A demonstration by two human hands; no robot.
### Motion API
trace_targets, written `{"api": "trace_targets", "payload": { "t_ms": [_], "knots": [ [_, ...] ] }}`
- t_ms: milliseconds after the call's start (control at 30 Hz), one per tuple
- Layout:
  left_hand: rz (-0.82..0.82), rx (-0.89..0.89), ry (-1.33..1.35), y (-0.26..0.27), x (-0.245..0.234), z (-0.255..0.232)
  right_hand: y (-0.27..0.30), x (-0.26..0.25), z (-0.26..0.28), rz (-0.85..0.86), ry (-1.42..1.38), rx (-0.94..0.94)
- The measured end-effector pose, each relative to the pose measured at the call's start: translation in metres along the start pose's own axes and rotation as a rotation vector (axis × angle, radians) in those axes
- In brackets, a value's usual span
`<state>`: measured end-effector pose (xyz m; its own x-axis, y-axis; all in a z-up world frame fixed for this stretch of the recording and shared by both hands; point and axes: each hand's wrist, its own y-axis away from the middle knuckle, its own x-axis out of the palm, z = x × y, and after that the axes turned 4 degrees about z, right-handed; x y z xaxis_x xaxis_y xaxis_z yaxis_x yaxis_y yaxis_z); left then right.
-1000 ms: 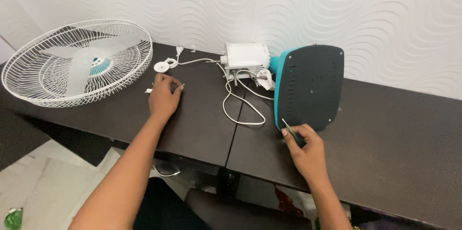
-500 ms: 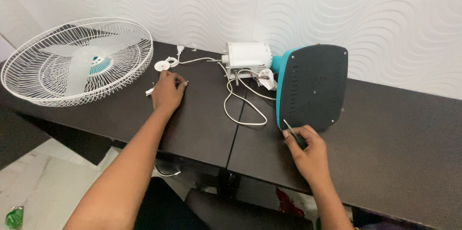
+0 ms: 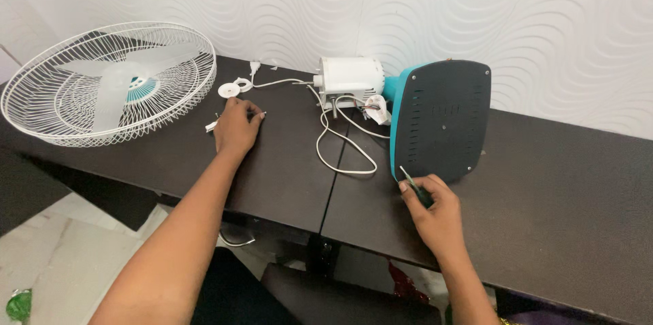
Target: The person assembles a table fan by attaching the motor housing to the fan stand and securing it with screws. They then flip the stand and tighten additional screws on the base to complete the assembly.
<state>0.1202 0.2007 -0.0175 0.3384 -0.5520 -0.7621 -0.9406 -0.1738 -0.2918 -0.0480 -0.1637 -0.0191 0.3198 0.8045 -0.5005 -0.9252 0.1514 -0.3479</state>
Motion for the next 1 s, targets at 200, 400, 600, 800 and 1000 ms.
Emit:
{"api": "trace_targets", "payload": {
  "t_ms": [200, 400, 600, 800, 1000],
  "knots": [
    [0.010, -0.018, 0.012, 0.003, -0.002, -0.003, 0.000, -0.001, 0.003, 0.010, -0.004, 0.045],
    [0.009, -0.002, 0.022, 0.002, 0.002, 0.000, 0.000, -0.001, 0.002, 0.005, -0.019, -0.025],
    [-0.067, 0.078, 0.027, 0.007, 0.007, 0.012, 0.002, -0.001, -0.003, 0.008, 0.014, -0.085],
    [-0.151, 0.206, 0.059, 0.014, -0.001, -0.003, 0.002, -0.002, -0.004, 0.008, 0.032, -0.011],
    [-0.240, 0.352, 0.268, 0.044, -0.004, -0.051, 0.001, -0.001, -0.007, -0.009, -0.065, -0.016]
  ]
}}
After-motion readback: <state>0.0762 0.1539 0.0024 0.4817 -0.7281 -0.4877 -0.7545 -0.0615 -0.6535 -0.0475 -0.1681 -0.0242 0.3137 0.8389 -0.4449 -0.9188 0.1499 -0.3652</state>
